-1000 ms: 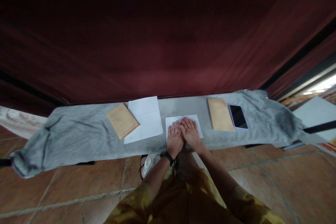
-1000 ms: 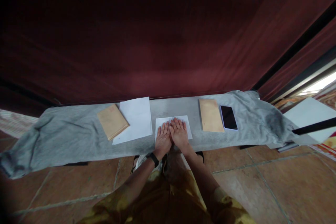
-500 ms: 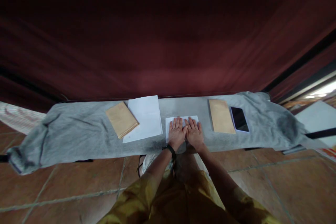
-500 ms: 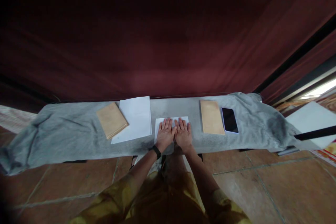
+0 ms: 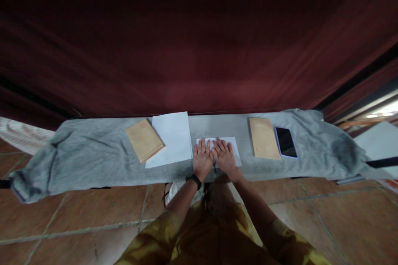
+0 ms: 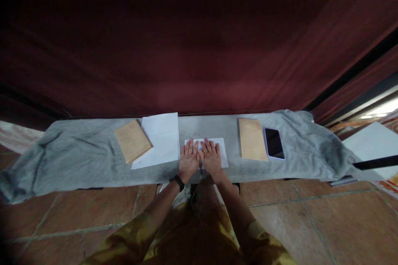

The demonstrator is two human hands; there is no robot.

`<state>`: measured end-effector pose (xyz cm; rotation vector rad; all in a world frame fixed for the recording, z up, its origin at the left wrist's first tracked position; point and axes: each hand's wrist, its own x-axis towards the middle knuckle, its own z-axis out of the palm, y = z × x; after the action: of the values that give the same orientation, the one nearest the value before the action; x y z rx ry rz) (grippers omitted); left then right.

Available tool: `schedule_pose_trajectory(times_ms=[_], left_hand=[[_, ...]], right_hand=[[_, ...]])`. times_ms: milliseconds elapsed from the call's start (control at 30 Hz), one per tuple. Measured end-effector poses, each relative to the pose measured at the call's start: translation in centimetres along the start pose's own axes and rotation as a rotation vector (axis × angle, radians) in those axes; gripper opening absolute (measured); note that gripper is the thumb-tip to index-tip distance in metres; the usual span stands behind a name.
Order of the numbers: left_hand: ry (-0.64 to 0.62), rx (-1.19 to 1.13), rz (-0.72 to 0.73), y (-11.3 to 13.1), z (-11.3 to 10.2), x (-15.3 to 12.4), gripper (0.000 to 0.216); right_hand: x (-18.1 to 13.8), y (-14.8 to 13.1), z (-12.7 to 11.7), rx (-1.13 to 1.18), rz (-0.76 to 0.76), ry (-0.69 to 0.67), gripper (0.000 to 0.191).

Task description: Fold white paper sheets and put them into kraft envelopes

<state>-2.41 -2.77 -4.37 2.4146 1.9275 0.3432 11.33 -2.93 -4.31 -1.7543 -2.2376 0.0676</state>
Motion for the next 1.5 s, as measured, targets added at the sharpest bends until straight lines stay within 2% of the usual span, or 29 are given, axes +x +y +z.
schedule_pose_trajectory(times_ms=[267,500,733,967,1100,1267,1367,1500], left_hand=[[0.017,-0.031,-0.017,0.2,-0.3,-0.1,0.058],[-0.016,-0.039,-0.031,0.4,-0.9,-0.1,0.064],[-0.016,-0.027,0.005,0.8,-1.3,-0.6,0.062],[-0.009,-0.059,0.185,2.2,-1.3,-5.5,0.051],[-0.011,-0.056,0.192,2.1,-1.7,-6.6,0.051],[-0.009,-0.03,0.207,1.8,-2.0,-6.7,0.053],[0.006,-0.023,0.192,1.2,-2.0,-7.4,0.054],[0.022,0.001,0.145,-0.2,-2.0,-9.0,0.058]], right_hand=[[-1.2,2.6,0.8,-0.057,0.115,0.087,0.052],[-3.6,4.5,1.0,-0.077,0.167,0.164,0.057],[-4.4,4.0,0.3,-0.105,0.18,0.172,0.058],[-4.3,3.8,-0.4,-0.124,0.194,0.152,0.056],[-4.8,1.9,-0.6,-0.088,0.186,0.167,0.055],[-6.7,-1.1,-0.1,-0.011,0.016,0.072,0.053],[-8.3,-0.7,-0.4,-0.02,-0.001,0.095,0.052],[-10.0,1.4,-1.2,-0.073,0.027,0.133,0.054]])
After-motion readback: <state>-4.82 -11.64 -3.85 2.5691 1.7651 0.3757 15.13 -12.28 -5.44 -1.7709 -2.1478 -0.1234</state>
